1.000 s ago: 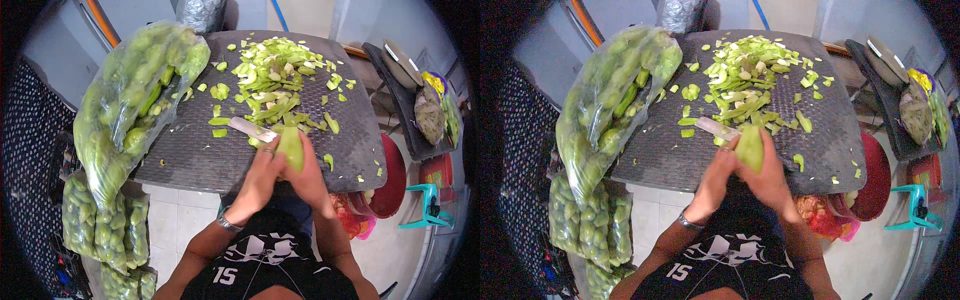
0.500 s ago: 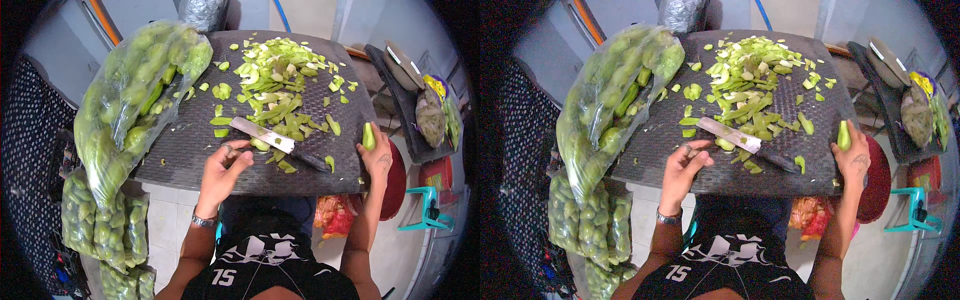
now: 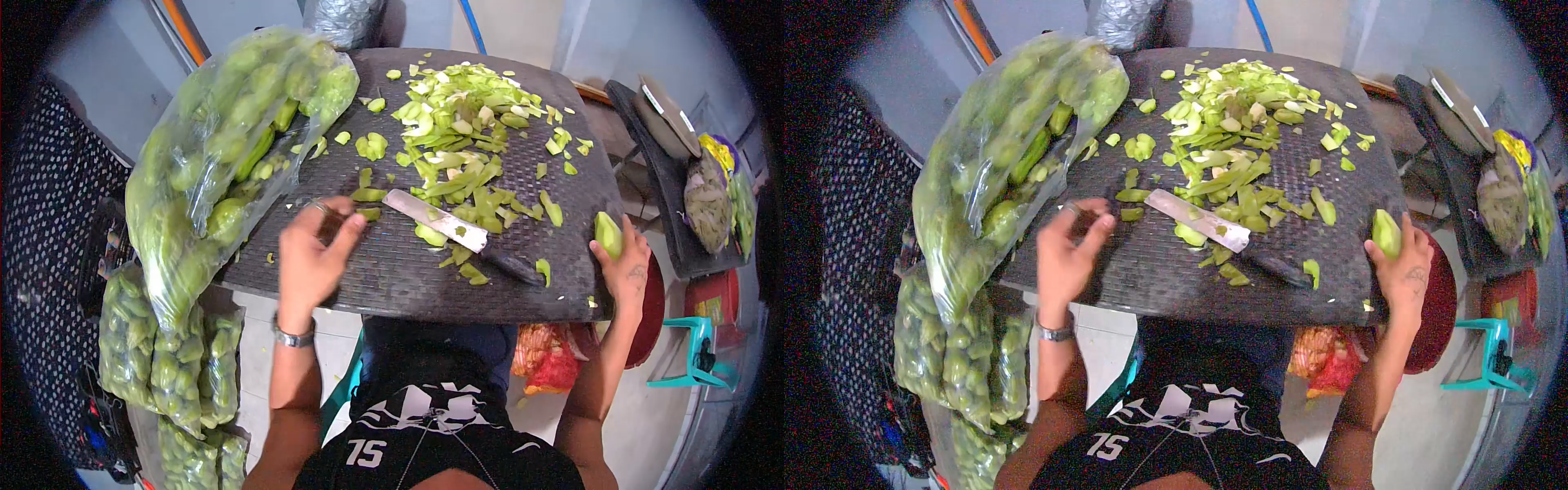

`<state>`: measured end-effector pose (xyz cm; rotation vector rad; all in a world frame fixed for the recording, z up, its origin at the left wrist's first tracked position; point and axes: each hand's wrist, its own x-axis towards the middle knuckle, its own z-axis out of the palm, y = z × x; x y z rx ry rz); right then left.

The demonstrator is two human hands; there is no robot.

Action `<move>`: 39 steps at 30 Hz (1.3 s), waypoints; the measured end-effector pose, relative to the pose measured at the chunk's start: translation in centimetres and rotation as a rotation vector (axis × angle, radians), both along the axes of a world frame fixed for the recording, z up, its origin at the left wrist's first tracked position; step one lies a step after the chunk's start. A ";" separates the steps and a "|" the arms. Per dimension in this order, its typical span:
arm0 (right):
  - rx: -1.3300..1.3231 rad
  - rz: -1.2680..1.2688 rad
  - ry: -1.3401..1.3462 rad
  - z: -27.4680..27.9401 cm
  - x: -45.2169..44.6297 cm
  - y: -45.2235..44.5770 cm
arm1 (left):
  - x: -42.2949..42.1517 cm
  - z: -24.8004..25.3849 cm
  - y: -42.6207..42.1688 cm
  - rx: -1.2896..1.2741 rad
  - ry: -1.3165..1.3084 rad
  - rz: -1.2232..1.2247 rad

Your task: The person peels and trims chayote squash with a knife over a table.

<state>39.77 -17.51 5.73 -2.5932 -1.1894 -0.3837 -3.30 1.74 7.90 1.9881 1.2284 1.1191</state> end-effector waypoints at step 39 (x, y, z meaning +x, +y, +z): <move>0.461 0.687 0.845 0.9 -15.8 9.8 | 9.7 -5.4 -2.3 -1.050 -0.916 -0.406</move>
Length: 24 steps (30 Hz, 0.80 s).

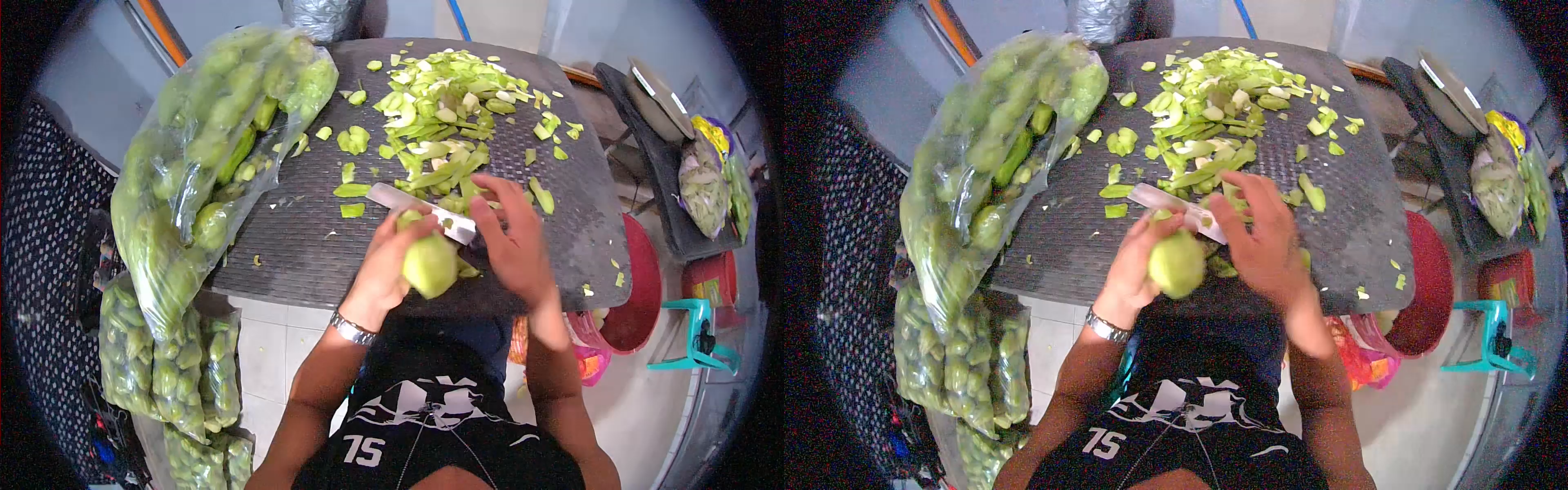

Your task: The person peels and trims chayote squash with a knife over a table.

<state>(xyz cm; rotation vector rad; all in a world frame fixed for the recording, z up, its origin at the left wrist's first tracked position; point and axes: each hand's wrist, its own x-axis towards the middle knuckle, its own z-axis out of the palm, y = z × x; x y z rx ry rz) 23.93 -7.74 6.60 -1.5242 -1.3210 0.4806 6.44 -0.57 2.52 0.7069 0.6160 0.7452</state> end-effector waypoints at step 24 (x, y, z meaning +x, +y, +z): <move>-0.251 0.144 0.507 0.0 -0.4 -4.4 | -1.7 2.4 1.1 -0.276 -0.311 0.012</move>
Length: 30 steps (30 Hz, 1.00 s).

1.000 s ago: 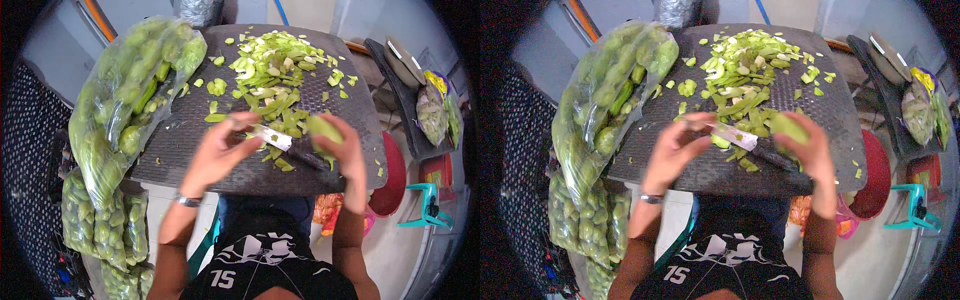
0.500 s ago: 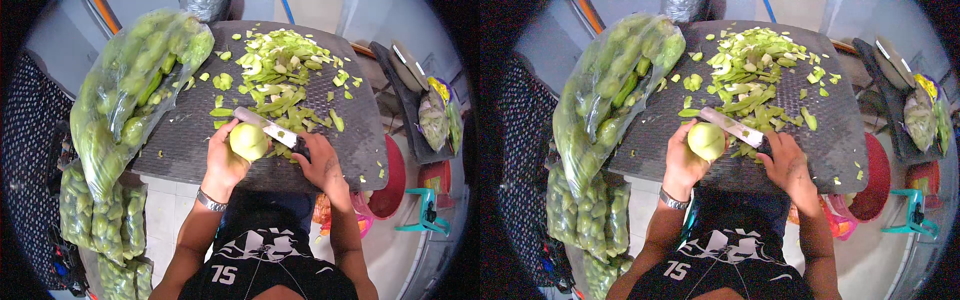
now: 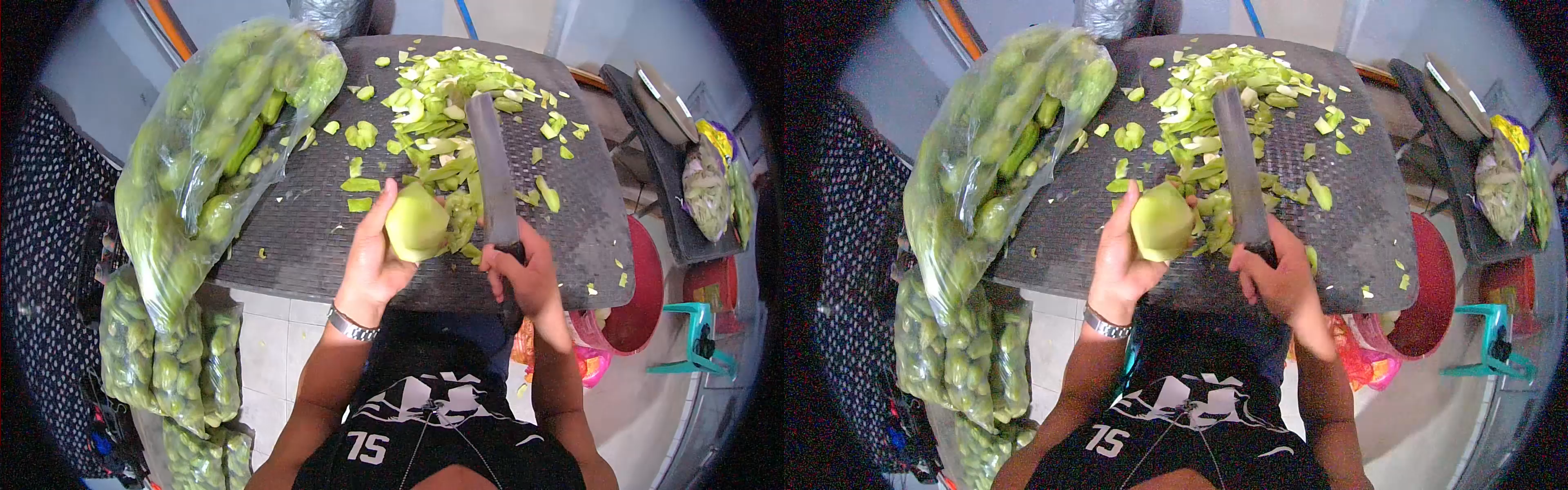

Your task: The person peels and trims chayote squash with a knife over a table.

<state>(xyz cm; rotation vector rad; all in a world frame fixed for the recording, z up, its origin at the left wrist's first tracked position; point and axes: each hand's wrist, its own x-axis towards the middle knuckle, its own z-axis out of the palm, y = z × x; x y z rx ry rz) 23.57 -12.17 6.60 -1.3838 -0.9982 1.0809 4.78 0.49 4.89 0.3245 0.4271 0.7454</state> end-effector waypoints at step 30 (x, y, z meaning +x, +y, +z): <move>-0.223 -0.170 -0.360 -0.4 0.1 1.2 | 1.1 0.1 -0.3 -0.017 0.007 0.103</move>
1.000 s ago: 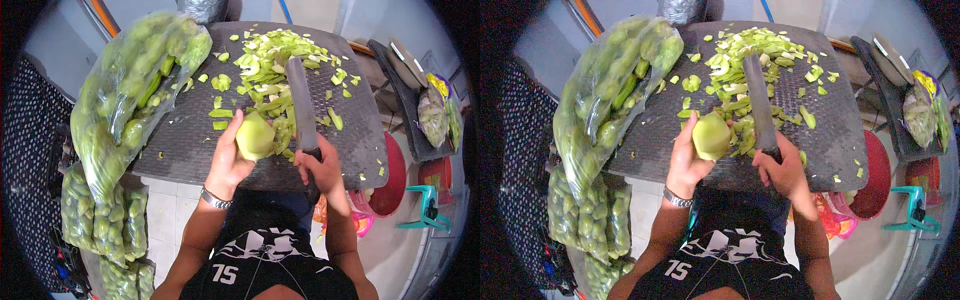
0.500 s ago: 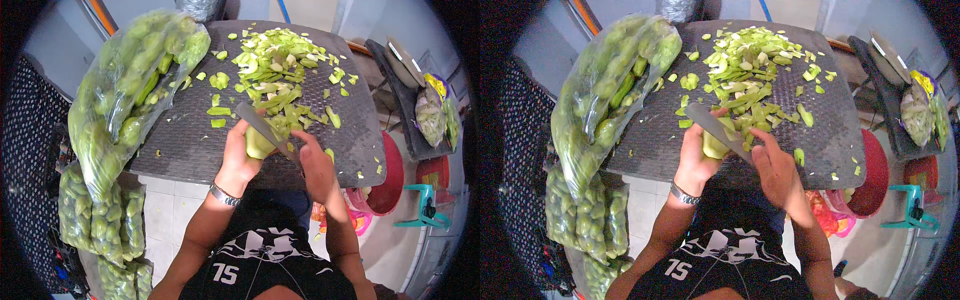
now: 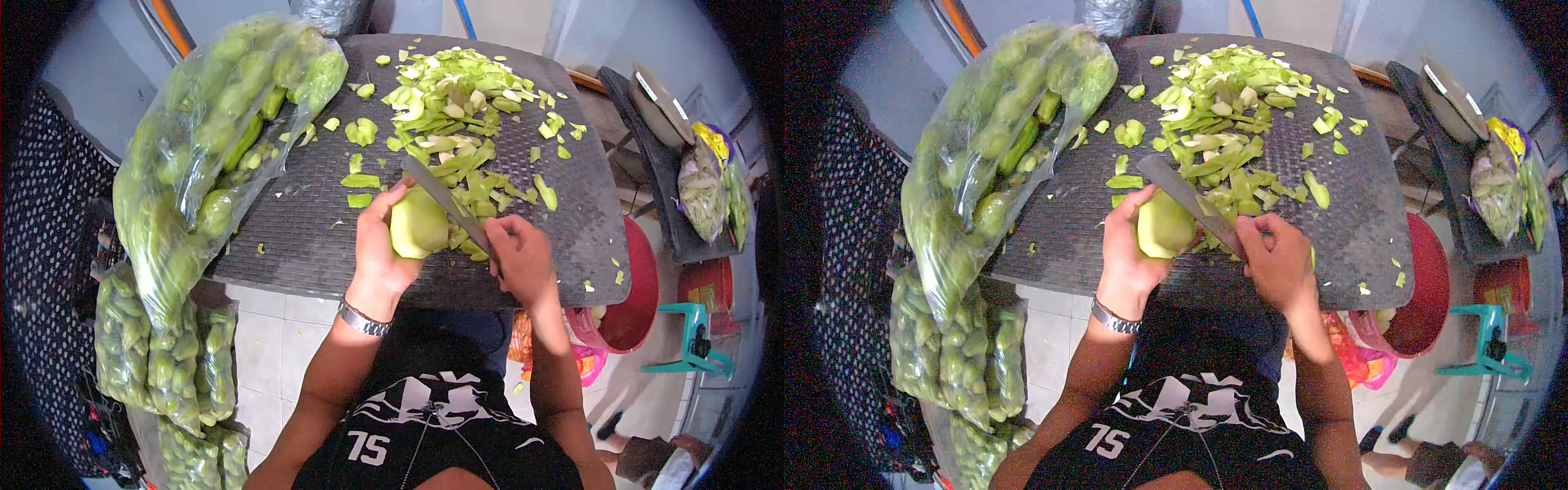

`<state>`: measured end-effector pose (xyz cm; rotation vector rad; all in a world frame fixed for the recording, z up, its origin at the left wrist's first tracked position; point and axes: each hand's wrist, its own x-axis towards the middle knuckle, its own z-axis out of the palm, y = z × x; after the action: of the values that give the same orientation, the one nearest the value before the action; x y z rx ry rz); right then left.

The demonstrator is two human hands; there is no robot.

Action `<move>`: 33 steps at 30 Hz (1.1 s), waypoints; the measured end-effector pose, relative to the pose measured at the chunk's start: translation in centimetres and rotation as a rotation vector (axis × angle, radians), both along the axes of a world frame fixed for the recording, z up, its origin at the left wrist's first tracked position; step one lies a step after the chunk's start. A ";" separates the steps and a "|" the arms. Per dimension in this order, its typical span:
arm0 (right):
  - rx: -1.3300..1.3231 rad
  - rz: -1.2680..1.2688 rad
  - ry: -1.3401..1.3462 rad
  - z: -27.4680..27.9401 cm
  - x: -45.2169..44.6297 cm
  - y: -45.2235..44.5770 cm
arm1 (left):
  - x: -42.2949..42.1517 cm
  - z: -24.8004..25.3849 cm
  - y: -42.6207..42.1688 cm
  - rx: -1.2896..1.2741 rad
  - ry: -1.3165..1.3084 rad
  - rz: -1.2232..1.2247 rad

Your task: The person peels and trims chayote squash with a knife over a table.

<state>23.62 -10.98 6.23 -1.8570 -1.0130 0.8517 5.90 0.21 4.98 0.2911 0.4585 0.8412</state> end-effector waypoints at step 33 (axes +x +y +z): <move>0.128 -0.066 -0.779 2.4 1.0 -3.3 | -0.8 1.6 -4.7 0.737 0.297 -0.666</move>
<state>24.58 -14.26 8.58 -2.1315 -1.4100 -0.0169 5.11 -4.52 6.60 1.1910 0.2756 0.2754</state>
